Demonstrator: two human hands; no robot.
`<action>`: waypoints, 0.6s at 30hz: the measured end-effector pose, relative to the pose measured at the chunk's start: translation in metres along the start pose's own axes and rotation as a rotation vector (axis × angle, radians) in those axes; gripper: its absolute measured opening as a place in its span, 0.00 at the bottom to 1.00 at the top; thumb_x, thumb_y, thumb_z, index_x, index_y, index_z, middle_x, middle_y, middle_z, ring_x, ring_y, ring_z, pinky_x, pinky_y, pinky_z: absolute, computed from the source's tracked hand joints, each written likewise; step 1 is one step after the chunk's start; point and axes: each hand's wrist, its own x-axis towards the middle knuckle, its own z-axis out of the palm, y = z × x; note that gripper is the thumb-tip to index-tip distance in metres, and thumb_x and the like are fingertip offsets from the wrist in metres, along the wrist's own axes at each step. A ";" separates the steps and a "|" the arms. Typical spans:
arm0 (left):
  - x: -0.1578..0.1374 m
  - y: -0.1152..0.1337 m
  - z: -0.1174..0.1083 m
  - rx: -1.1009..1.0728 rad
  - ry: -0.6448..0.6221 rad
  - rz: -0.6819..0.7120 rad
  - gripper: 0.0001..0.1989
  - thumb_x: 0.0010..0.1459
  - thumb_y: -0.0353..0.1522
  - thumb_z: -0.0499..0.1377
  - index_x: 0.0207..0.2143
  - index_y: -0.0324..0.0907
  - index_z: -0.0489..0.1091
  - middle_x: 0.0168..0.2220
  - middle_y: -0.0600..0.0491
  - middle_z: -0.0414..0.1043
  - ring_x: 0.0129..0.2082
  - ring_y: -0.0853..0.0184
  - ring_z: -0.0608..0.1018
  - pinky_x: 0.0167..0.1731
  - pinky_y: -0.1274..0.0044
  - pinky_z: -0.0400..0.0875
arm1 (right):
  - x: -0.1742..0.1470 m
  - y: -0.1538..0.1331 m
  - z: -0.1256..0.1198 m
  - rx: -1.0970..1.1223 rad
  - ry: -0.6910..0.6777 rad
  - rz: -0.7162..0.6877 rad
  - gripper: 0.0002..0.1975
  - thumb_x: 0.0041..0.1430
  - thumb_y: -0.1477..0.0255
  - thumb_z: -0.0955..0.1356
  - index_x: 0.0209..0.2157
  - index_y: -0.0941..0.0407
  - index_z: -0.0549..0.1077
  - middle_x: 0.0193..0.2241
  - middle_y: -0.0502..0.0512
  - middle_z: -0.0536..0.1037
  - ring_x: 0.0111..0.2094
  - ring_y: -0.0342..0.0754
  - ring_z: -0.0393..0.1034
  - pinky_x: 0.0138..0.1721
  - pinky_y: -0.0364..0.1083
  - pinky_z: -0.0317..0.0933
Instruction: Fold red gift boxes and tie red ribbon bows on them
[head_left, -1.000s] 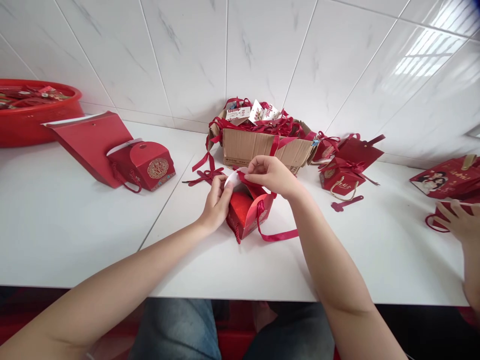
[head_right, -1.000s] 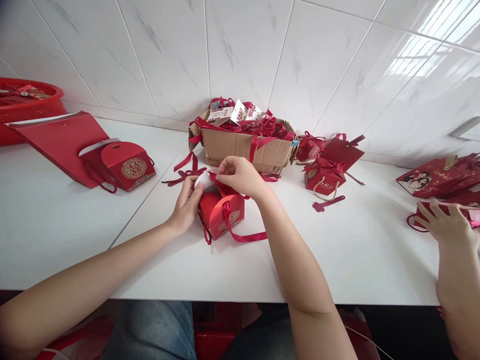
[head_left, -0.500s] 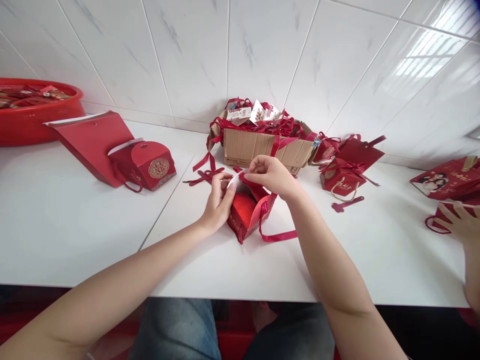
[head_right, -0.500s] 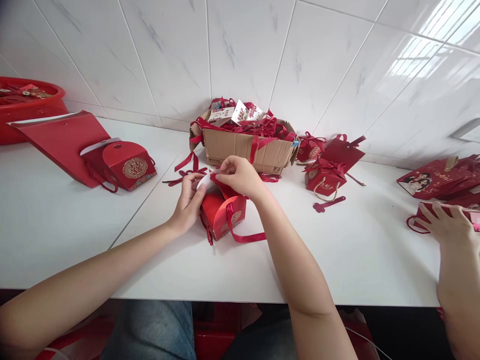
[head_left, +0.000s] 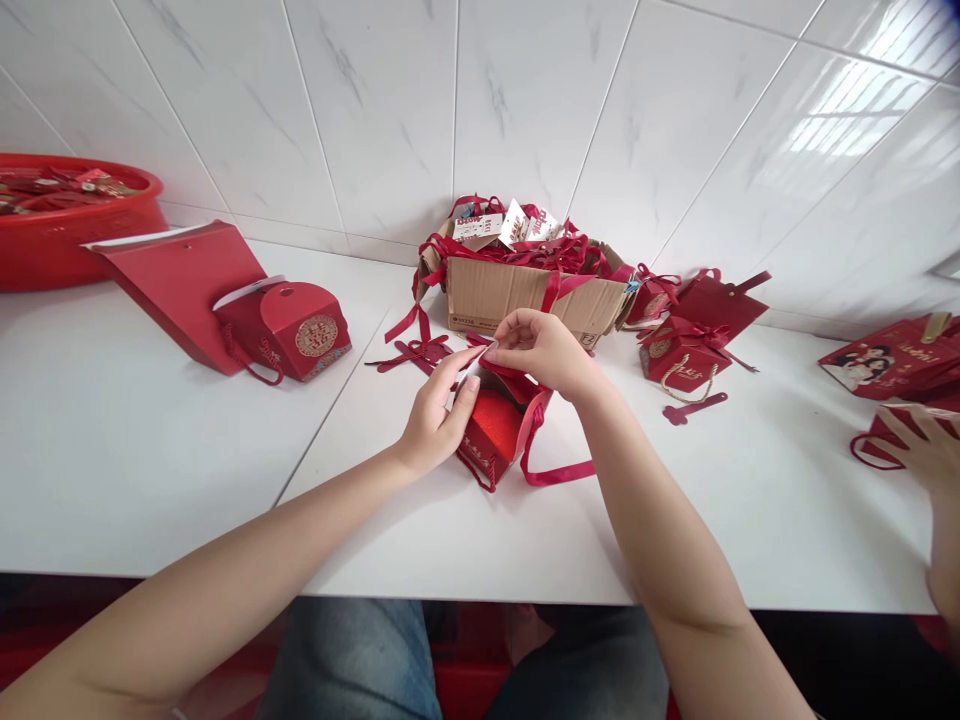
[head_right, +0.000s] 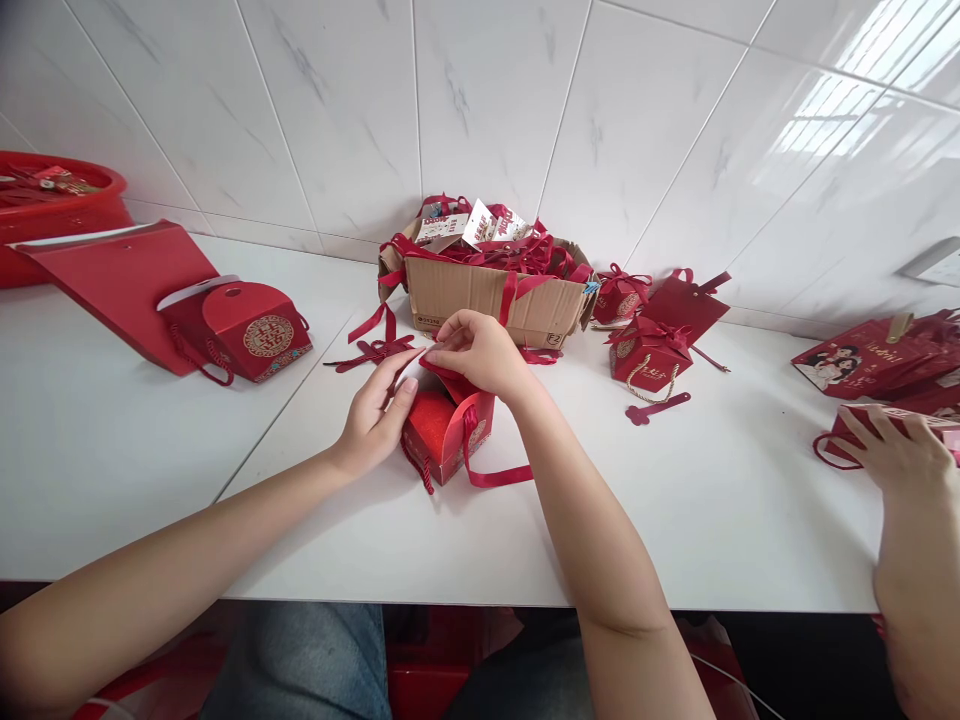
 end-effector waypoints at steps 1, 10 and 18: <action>0.000 0.000 0.000 0.005 0.006 0.002 0.20 0.66 0.37 0.50 0.58 0.43 0.62 0.59 0.45 0.67 0.58 0.60 0.70 0.58 0.67 0.66 | 0.000 -0.001 0.000 -0.016 0.000 -0.014 0.13 0.45 0.69 0.73 0.31 0.57 0.69 0.27 0.49 0.75 0.29 0.42 0.69 0.32 0.43 0.65; 0.003 0.010 -0.012 -0.101 -0.037 -0.021 0.27 0.59 0.35 0.59 0.61 0.45 0.62 0.61 0.45 0.64 0.60 0.57 0.67 0.57 0.67 0.65 | -0.007 -0.013 -0.004 -0.104 -0.080 -0.133 0.14 0.53 0.64 0.71 0.39 0.57 0.74 0.39 0.55 0.78 0.40 0.46 0.72 0.42 0.46 0.65; 0.008 0.000 -0.020 -0.454 -0.003 -0.076 0.31 0.57 0.39 0.58 0.63 0.50 0.58 0.65 0.49 0.57 0.55 0.56 0.70 0.48 0.69 0.70 | -0.007 -0.012 0.003 -0.100 -0.153 -0.143 0.15 0.62 0.61 0.65 0.38 0.57 0.77 0.40 0.54 0.80 0.43 0.47 0.72 0.45 0.45 0.63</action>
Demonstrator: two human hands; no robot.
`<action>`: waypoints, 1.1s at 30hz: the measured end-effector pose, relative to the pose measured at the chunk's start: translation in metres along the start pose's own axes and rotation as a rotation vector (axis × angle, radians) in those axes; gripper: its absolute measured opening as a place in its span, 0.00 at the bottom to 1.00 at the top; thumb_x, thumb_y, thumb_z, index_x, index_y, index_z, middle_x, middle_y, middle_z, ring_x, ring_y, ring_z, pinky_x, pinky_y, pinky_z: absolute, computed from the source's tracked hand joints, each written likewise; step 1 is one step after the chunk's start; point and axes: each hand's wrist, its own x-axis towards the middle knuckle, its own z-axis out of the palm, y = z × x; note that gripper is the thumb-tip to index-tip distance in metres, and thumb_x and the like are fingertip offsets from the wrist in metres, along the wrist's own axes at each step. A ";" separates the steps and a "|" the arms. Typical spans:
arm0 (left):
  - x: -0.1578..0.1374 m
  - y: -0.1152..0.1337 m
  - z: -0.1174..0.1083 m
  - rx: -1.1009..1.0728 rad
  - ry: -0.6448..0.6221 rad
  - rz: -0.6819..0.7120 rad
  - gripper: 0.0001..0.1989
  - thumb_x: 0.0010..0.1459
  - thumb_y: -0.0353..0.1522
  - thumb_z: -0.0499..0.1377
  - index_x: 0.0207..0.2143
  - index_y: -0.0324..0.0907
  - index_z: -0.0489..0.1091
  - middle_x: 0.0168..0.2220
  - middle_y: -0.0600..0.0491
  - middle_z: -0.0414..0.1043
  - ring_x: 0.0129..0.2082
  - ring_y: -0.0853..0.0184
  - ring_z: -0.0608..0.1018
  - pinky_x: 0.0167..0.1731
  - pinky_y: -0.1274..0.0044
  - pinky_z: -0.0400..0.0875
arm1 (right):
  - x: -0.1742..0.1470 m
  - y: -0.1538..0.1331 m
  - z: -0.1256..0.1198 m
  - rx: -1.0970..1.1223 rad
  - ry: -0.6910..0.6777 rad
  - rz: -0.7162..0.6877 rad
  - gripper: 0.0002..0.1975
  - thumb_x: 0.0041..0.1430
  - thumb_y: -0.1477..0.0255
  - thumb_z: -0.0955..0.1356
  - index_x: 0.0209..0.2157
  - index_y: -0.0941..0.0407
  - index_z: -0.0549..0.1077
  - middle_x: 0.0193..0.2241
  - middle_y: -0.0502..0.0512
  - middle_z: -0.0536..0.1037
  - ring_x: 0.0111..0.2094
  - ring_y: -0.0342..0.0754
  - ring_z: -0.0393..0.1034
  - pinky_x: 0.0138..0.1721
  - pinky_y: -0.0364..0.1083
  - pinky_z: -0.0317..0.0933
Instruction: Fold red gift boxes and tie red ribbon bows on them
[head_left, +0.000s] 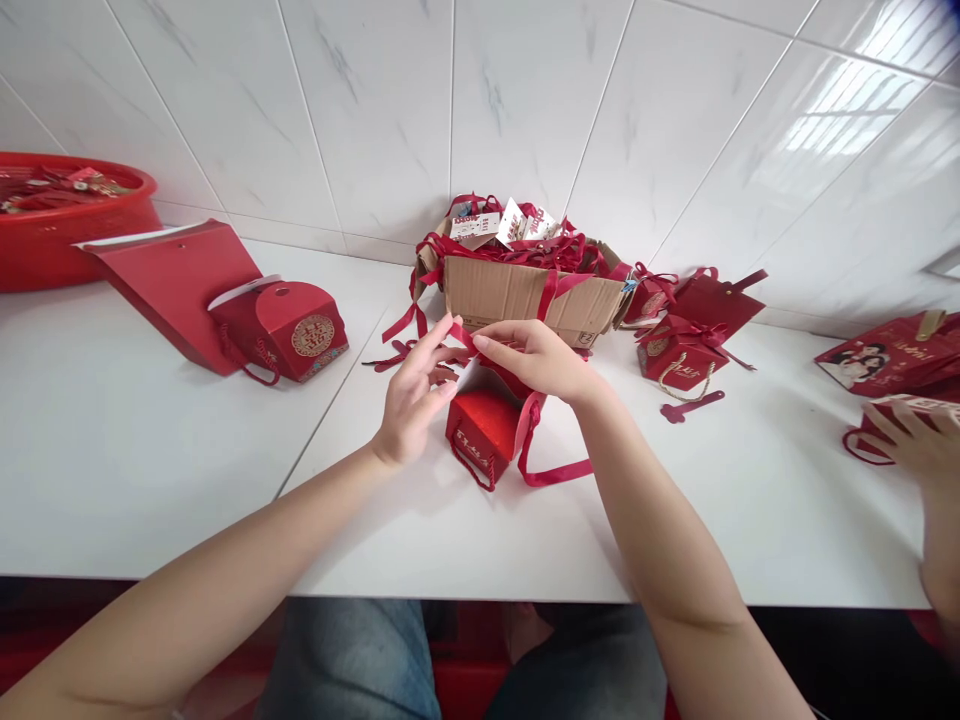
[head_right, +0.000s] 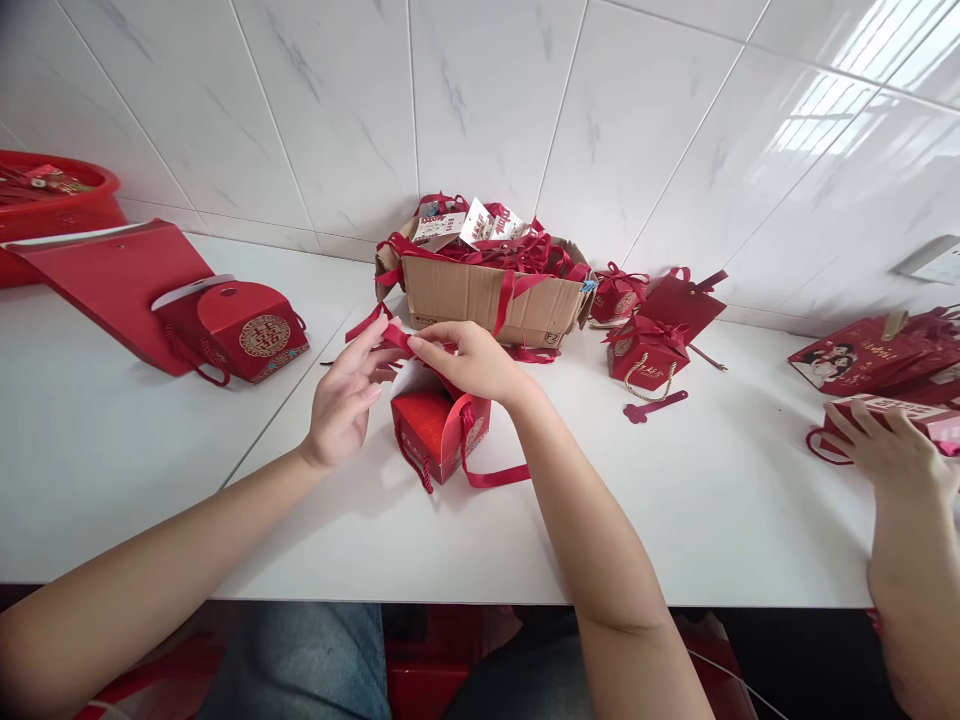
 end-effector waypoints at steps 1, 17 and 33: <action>0.001 -0.001 0.000 -0.002 0.004 -0.007 0.32 0.57 0.39 0.58 0.64 0.51 0.58 0.66 0.49 0.56 0.55 0.56 0.70 0.47 0.69 0.71 | 0.000 0.000 0.001 0.005 0.006 0.006 0.15 0.61 0.61 0.65 0.37 0.57 0.77 0.38 0.53 0.80 0.41 0.46 0.72 0.43 0.45 0.63; -0.006 -0.008 0.013 0.062 -0.155 -0.158 0.29 0.58 0.35 0.58 0.60 0.47 0.54 0.59 0.46 0.63 0.60 0.56 0.66 0.59 0.61 0.61 | -0.008 -0.013 -0.021 0.233 0.434 -0.085 0.10 0.55 0.63 0.70 0.30 0.55 0.72 0.28 0.50 0.73 0.29 0.41 0.67 0.33 0.42 0.64; -0.001 -0.001 0.013 0.050 -0.102 -0.261 0.16 0.58 0.30 0.52 0.48 0.44 0.69 0.48 0.50 0.73 0.49 0.60 0.73 0.52 0.66 0.67 | -0.030 0.025 -0.102 0.022 0.746 -0.230 0.19 0.60 0.50 0.62 0.41 0.49 0.72 0.34 0.54 0.72 0.38 0.49 0.74 0.32 0.47 0.69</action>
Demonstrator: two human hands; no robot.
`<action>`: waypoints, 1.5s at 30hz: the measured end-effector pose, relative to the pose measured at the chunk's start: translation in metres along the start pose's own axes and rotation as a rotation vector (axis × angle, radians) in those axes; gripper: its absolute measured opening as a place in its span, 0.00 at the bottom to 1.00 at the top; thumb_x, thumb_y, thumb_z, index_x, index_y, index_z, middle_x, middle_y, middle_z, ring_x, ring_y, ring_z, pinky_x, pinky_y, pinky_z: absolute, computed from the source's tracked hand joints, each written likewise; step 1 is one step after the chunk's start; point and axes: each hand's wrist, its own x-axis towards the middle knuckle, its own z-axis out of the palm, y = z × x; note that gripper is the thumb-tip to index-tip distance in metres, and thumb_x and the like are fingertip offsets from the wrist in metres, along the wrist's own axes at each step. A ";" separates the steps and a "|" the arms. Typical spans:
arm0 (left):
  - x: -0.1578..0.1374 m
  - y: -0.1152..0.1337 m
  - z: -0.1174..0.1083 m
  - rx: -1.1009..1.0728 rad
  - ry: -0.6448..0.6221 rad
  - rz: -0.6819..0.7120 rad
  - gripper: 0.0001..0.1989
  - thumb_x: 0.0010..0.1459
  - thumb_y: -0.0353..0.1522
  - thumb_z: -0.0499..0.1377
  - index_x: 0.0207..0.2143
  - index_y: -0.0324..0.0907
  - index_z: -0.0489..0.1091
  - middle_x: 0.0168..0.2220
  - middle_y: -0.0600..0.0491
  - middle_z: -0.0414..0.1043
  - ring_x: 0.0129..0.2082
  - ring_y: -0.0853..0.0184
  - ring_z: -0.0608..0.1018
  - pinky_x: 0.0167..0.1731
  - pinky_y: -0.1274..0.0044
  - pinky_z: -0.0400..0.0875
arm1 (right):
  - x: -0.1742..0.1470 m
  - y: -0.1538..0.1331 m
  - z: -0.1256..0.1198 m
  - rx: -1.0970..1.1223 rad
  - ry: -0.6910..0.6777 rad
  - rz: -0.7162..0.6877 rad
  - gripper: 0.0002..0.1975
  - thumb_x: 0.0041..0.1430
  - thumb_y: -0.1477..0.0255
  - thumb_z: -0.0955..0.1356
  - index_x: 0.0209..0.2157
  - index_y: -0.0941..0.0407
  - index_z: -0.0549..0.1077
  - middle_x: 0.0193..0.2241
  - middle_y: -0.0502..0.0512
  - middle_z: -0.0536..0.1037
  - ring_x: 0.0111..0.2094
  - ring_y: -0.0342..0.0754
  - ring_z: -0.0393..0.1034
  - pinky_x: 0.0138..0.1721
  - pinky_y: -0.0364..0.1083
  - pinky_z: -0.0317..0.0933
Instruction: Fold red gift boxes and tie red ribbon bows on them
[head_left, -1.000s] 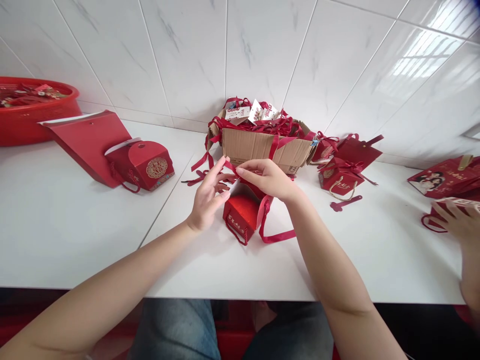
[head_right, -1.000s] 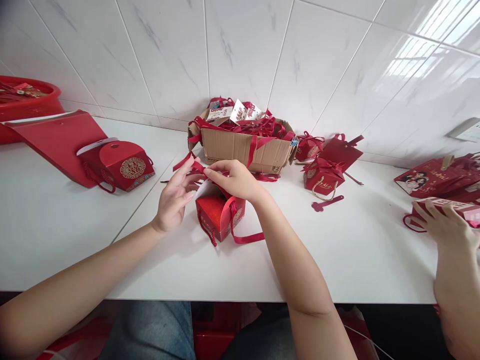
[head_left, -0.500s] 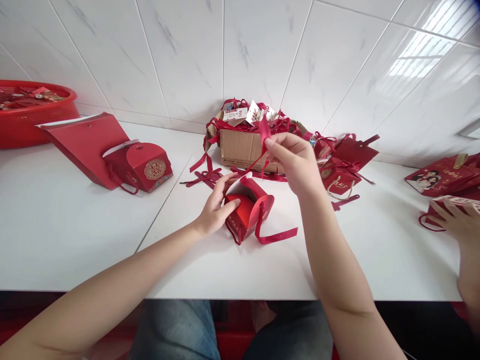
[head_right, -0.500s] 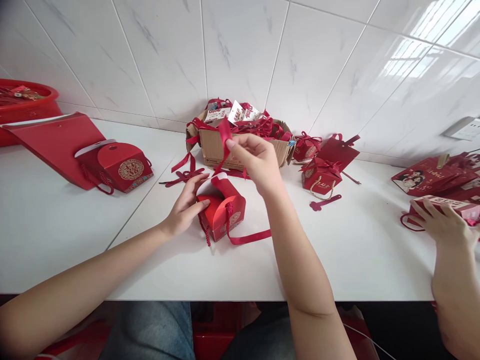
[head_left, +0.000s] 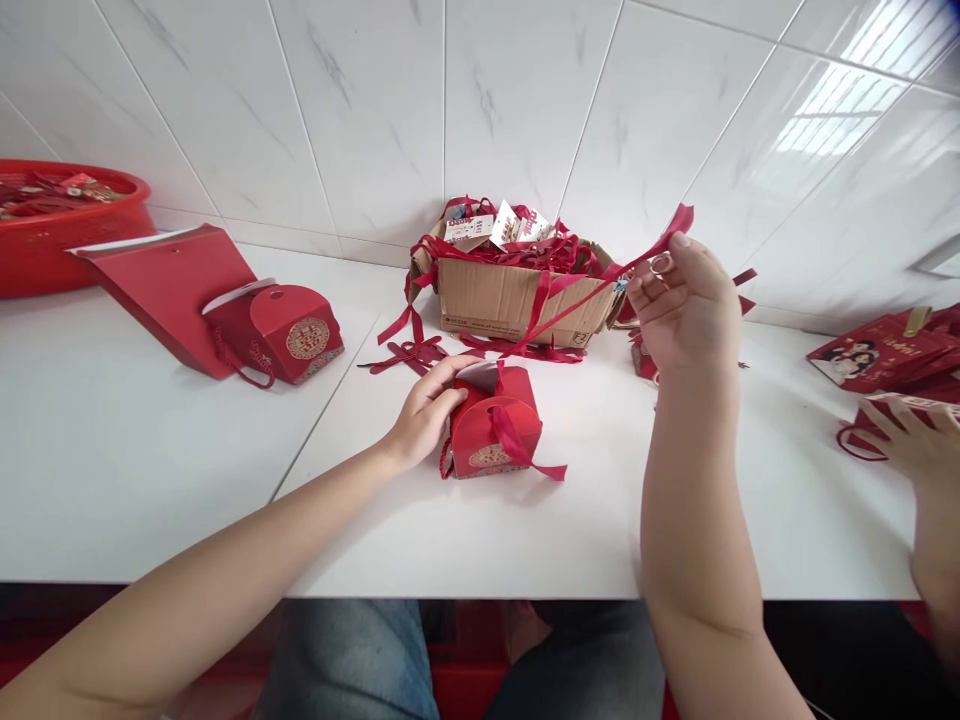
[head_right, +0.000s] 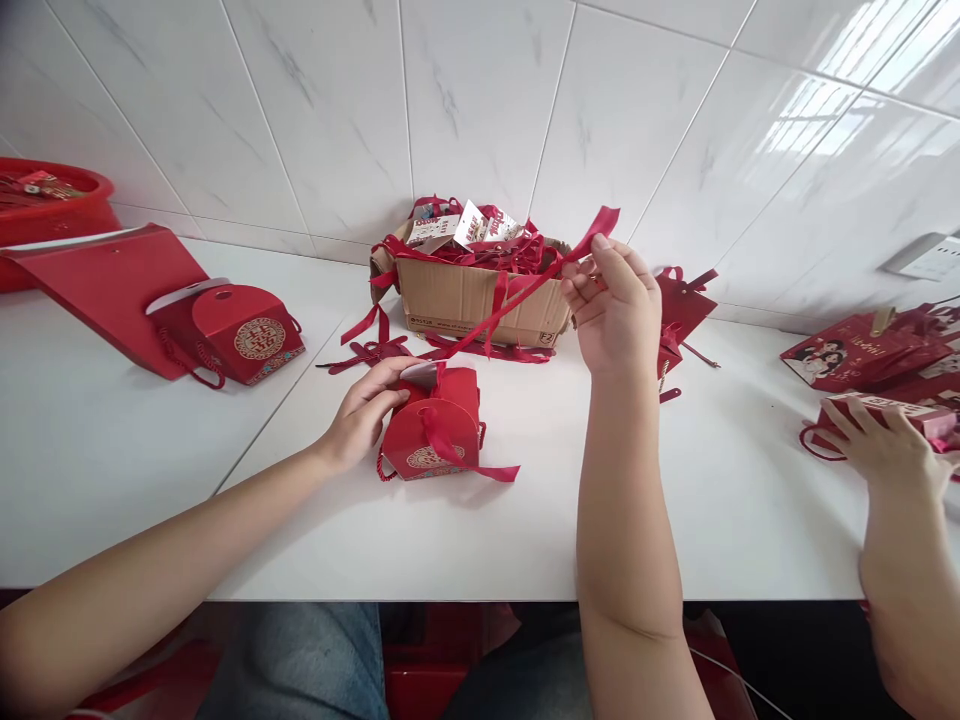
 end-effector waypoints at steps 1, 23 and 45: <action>0.000 -0.001 0.000 0.002 -0.002 0.001 0.16 0.59 0.32 0.52 0.49 0.44 0.69 0.50 0.50 0.72 0.51 0.59 0.73 0.53 0.65 0.66 | 0.000 0.001 0.000 0.011 0.005 0.027 0.18 0.60 0.51 0.63 0.41 0.50 0.71 0.34 0.54 0.72 0.38 0.49 0.75 0.33 0.47 0.70; 0.006 0.004 -0.016 0.236 -0.165 0.104 0.20 0.57 0.34 0.58 0.53 0.49 0.67 0.57 0.48 0.64 0.60 0.55 0.64 0.56 0.64 0.60 | -0.019 -0.044 0.034 -0.428 -1.159 0.386 0.19 0.58 0.55 0.64 0.35 0.56 0.77 0.35 0.55 0.79 0.38 0.49 0.73 0.40 0.46 0.64; 0.013 0.019 -0.033 0.676 -0.111 0.377 0.20 0.55 0.35 0.59 0.50 0.44 0.63 0.51 0.46 0.66 0.54 0.57 0.67 0.55 0.64 0.62 | -0.026 -0.036 0.048 -0.709 -1.262 0.460 0.31 0.39 0.45 0.73 0.39 0.52 0.69 0.39 0.54 0.75 0.34 0.50 0.70 0.29 0.45 0.60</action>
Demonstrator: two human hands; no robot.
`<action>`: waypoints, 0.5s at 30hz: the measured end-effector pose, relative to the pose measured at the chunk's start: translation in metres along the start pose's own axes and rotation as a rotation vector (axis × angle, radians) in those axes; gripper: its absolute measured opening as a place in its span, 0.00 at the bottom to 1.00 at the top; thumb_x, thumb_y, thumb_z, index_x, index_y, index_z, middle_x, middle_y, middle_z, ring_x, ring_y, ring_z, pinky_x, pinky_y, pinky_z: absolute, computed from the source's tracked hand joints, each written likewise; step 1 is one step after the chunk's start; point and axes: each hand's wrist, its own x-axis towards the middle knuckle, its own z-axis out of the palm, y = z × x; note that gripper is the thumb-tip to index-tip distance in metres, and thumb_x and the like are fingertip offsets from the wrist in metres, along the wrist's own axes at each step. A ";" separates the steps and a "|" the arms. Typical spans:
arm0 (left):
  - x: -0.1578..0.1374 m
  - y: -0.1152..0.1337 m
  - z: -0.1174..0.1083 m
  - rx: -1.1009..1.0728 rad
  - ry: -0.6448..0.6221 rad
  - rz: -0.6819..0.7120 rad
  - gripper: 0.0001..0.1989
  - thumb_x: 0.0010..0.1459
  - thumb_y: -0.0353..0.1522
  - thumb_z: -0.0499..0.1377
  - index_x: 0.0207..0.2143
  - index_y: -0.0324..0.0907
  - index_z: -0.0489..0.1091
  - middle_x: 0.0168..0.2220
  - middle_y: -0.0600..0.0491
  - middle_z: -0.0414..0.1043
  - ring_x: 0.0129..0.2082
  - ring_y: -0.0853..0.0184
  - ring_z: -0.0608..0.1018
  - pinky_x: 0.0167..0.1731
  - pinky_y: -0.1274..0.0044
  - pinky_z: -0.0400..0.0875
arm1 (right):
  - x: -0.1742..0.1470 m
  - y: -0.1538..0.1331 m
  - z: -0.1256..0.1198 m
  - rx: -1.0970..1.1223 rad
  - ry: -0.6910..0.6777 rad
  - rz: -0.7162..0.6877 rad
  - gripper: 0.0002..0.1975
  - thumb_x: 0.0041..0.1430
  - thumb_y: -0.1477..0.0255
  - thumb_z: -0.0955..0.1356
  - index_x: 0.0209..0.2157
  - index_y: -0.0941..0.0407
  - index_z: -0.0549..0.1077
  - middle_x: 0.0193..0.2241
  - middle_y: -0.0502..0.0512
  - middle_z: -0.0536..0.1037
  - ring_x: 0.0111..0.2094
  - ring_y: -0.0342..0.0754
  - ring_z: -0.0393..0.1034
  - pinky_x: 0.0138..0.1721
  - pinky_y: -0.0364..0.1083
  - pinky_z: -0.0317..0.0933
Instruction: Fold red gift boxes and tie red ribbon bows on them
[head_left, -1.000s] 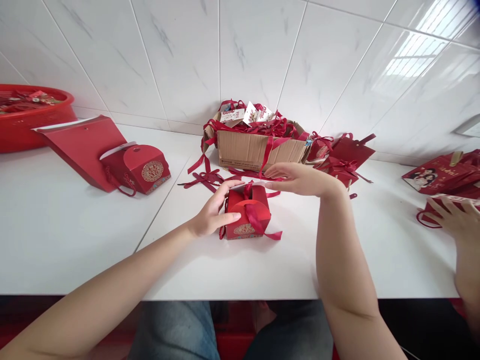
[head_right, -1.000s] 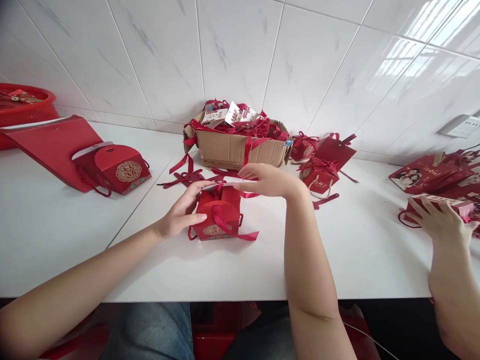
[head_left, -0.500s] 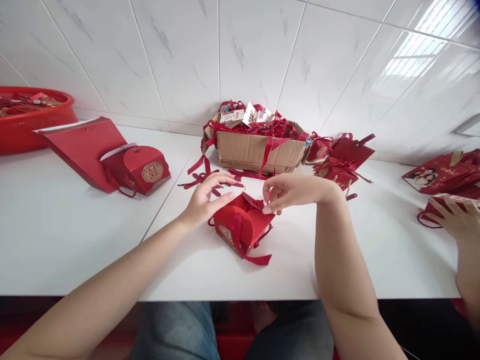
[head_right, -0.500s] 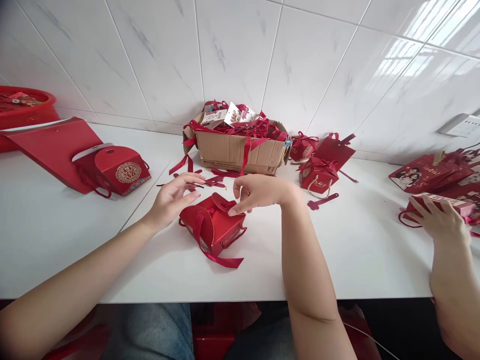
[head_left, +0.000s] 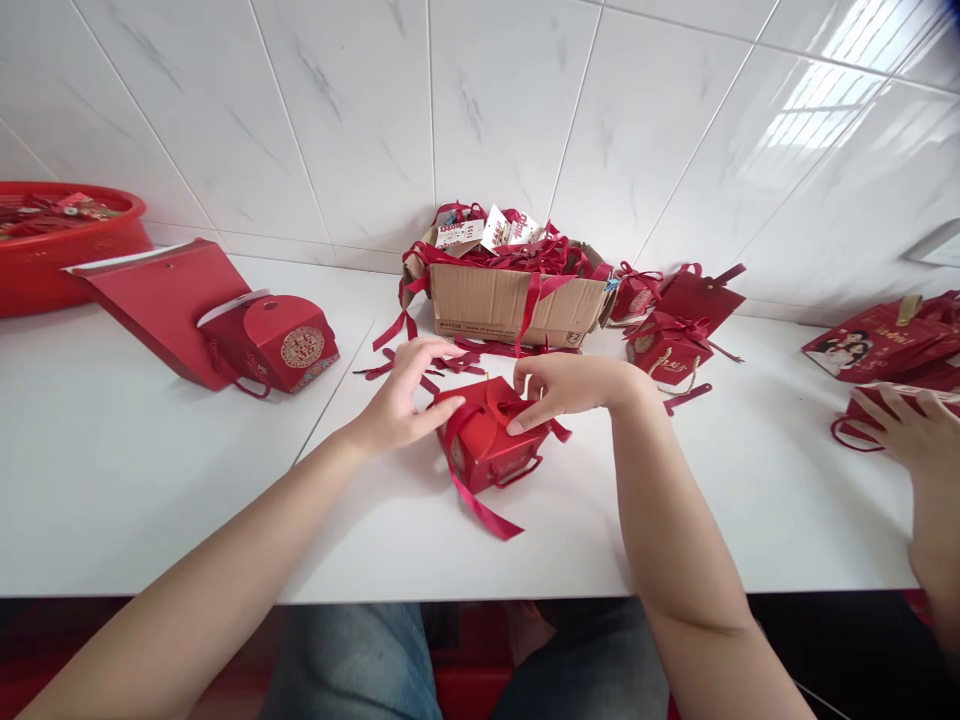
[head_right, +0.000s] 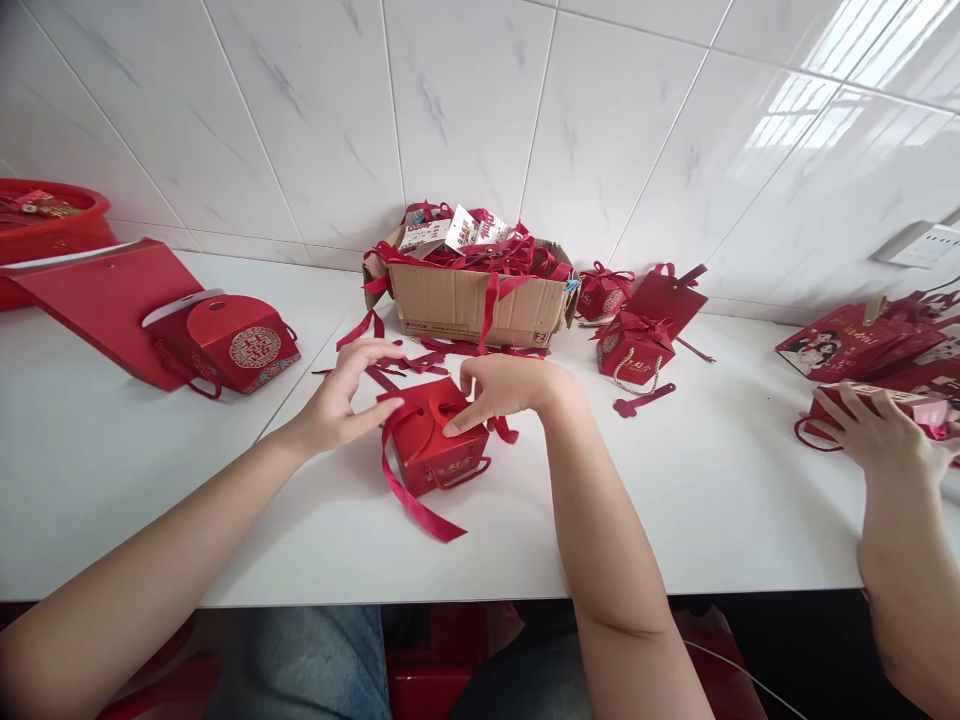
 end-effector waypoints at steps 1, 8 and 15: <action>0.001 0.000 0.001 0.053 0.063 -0.055 0.15 0.55 0.36 0.60 0.44 0.44 0.65 0.45 0.47 0.68 0.49 0.59 0.69 0.52 0.65 0.64 | 0.001 -0.001 0.001 -0.021 0.004 0.027 0.30 0.39 0.43 0.72 0.34 0.54 0.68 0.35 0.53 0.75 0.32 0.49 0.69 0.27 0.45 0.57; 0.005 0.004 0.005 -0.181 0.014 -0.472 0.17 0.57 0.44 0.59 0.24 0.41 0.62 0.23 0.57 0.63 0.24 0.72 0.65 0.27 0.78 0.62 | -0.005 -0.009 0.001 0.017 -0.024 -0.049 0.26 0.51 0.47 0.67 0.22 0.56 0.61 0.22 0.48 0.66 0.23 0.41 0.58 0.23 0.44 0.45; 0.006 0.011 -0.006 -0.289 -0.091 -0.570 0.28 0.59 0.51 0.52 0.18 0.40 0.69 0.23 0.52 0.72 0.28 0.68 0.73 0.33 0.76 0.67 | -0.016 -0.005 -0.007 0.093 -0.002 -0.171 0.16 0.52 0.57 0.70 0.28 0.55 0.67 0.26 0.48 0.70 0.26 0.41 0.61 0.25 0.43 0.50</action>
